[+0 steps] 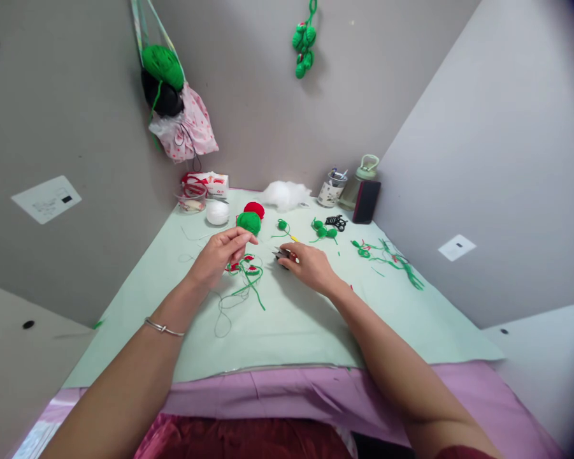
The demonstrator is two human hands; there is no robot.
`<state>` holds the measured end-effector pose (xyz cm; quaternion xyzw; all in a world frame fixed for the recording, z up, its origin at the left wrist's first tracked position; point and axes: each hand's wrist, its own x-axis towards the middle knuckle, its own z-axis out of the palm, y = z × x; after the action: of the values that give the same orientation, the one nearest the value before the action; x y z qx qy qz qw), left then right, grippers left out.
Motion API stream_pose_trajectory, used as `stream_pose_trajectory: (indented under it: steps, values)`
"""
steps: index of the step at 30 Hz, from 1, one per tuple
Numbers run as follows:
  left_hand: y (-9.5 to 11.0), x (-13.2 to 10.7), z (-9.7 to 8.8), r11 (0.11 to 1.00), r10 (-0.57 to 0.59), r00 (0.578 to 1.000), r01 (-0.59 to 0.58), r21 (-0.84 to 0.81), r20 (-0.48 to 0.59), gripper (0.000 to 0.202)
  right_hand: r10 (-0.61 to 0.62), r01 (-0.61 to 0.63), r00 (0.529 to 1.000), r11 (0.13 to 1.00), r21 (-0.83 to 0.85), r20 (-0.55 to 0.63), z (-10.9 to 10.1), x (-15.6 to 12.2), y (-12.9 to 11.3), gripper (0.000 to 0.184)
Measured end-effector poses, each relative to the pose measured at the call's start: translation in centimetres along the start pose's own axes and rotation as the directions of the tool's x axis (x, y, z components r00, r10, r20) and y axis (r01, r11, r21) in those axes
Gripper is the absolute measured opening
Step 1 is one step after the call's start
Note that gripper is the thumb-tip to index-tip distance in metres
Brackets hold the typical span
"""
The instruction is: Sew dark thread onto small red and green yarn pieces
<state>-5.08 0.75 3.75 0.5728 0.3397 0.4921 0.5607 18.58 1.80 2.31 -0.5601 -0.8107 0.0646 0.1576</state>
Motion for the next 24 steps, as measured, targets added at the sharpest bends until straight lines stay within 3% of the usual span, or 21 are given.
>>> stream_pose_trajectory:
  steps: [8, 14, 20, 24]
  values:
    - [0.4, -0.1, 0.2, 1.0, 0.015, 1.0, -0.015, 0.012, 0.007, 0.023, -0.052, 0.048, 0.998, 0.993, -0.108, -0.031, 0.0, -0.3, -1.0, 0.026]
    - [0.6, -0.3, 0.1, 0.999, 0.003, 0.997, -0.001, -0.033, 0.077, 0.022, -0.043, 0.037, 0.998, 0.987, -0.155, -0.036, -0.2, -0.1, -1.8, 0.023]
    - [0.8, -0.2, -0.7, 0.983, 0.01, 0.997, 0.005, -0.184, 0.078, 0.019, 0.072, -0.085, 0.993, 0.985, -0.147, -0.096, 0.0, 0.3, 0.0, 0.03]
    - [0.9, 0.2, -1.3, 0.934, 0.013, 1.0, -0.021, -0.356, -0.024, 0.017, 0.125, -0.123, 0.992, 0.988, -0.093, 0.017, 0.8, 0.6, 1.0, 0.039]
